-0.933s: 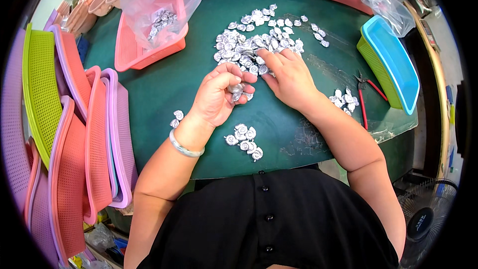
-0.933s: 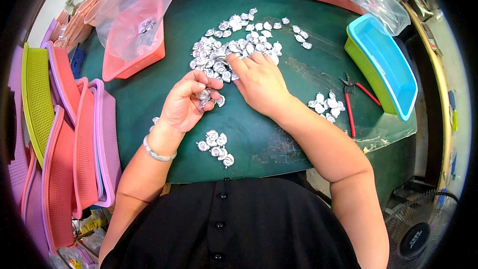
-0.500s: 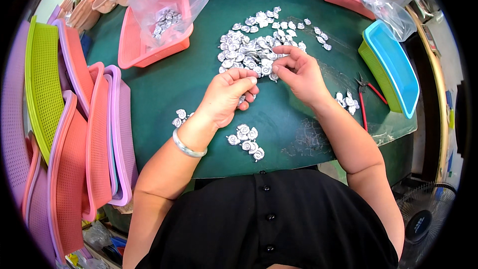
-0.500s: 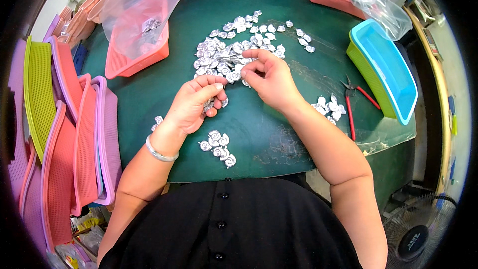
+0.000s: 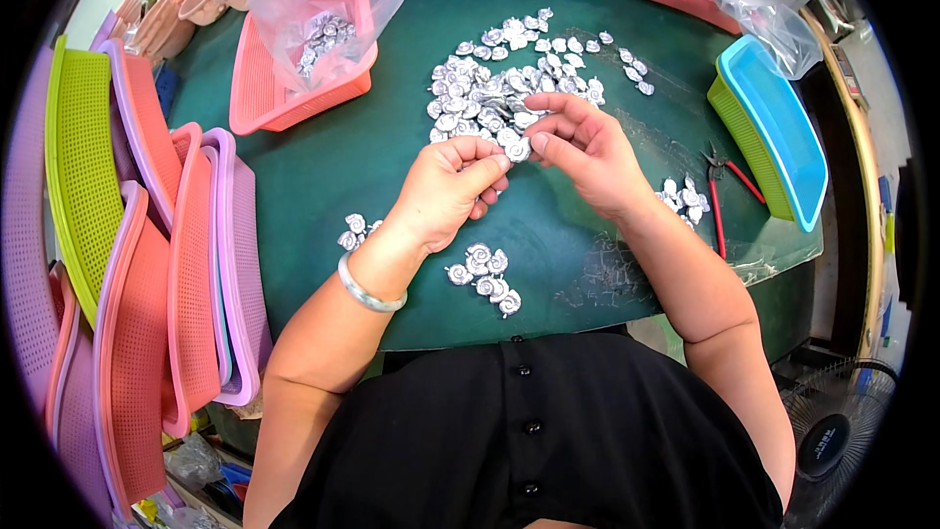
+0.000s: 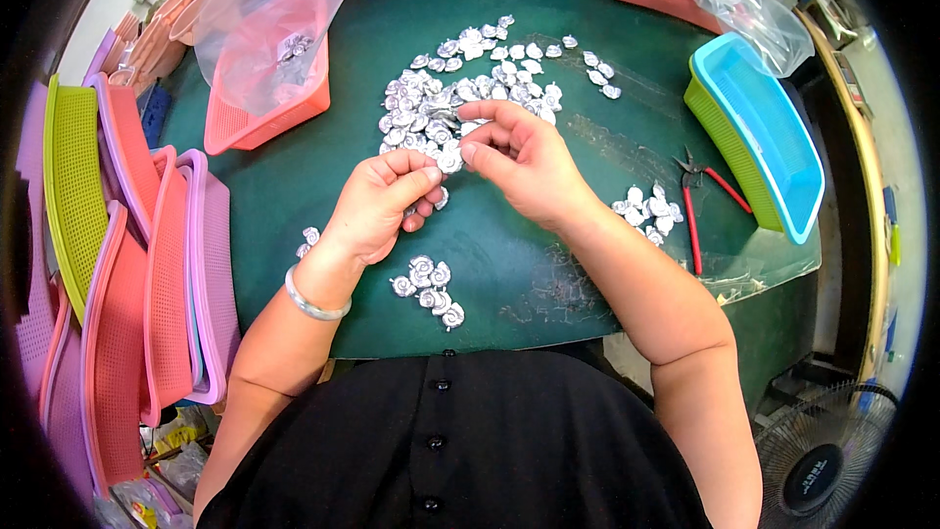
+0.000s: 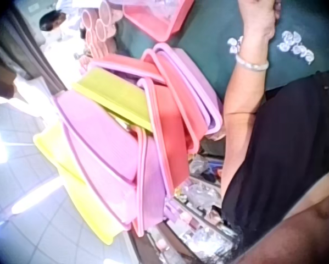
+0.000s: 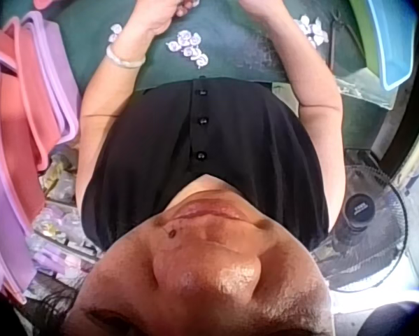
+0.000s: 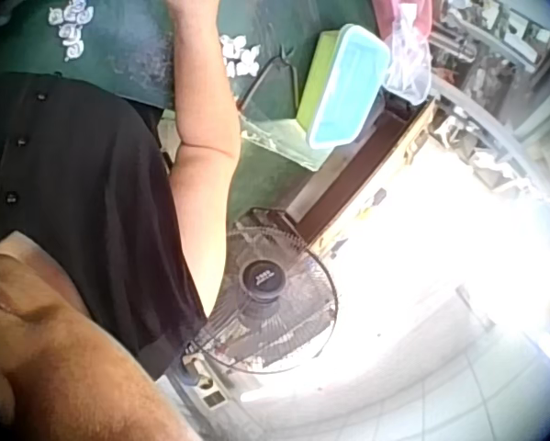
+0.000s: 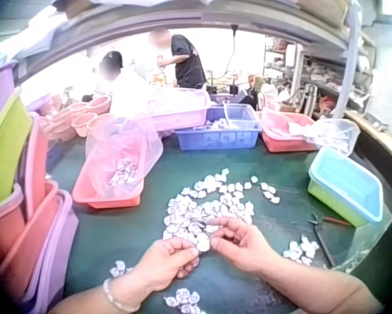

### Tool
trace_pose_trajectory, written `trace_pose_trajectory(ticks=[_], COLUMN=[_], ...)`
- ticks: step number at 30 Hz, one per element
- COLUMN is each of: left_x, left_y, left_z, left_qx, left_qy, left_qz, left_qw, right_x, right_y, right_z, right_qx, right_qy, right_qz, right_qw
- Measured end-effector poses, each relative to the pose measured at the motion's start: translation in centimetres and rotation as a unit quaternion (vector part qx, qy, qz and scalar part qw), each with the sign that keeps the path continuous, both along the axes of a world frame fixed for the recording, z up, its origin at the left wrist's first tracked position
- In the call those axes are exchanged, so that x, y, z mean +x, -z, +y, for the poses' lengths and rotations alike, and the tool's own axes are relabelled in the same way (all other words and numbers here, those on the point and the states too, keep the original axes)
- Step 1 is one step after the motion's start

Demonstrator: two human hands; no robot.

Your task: The person sorts small, silver, flower-shaped decorative items on a green table. They pick up the items one by one, inspect them, and place them into a separate pile. The person also briefly adjusts a standing fan and transfers a batch of items into a clear plastic bag.

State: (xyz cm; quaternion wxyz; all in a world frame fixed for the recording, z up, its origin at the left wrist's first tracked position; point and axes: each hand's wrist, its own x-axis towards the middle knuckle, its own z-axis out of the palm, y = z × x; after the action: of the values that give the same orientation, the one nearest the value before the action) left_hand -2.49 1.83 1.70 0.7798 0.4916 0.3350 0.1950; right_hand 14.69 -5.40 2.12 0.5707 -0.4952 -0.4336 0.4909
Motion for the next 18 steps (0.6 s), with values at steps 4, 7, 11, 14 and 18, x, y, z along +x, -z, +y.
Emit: trace_pose_trajectory(ticks=[4,7,11,14,18], left_x=[-0.1,-0.1,-0.2,-0.2,-0.7], left_y=[0.0,0.0,0.1,0.1,-0.3], left_z=[0.0,0.1,0.3,0.3,0.8], left_qx=[0.007,-0.007,-0.029,-0.032,0.01], left_qy=[-0.005,-0.014,-0.016,-0.018,0.029], left_qz=[-0.008,-0.025,-0.047,-0.041,-0.003], left_qw=[1.0,1.0,0.998,0.998,1.0], right_x=[0.3,0.3,0.2,0.2,2.3], right_y=[0.0,0.0,-0.1,-0.3,-2.7], right_z=[-0.1,-0.2,-0.2,-0.2,-0.8], right_qx=[-0.005,-0.024,-0.047,-0.058,-0.072], right_qy=[-0.026,-0.048,-0.064,-0.062,-0.091], right_qz=[-0.003,0.008,0.023,0.023,-0.137], right_qw=[1.0,0.999,0.997,0.996,0.984])
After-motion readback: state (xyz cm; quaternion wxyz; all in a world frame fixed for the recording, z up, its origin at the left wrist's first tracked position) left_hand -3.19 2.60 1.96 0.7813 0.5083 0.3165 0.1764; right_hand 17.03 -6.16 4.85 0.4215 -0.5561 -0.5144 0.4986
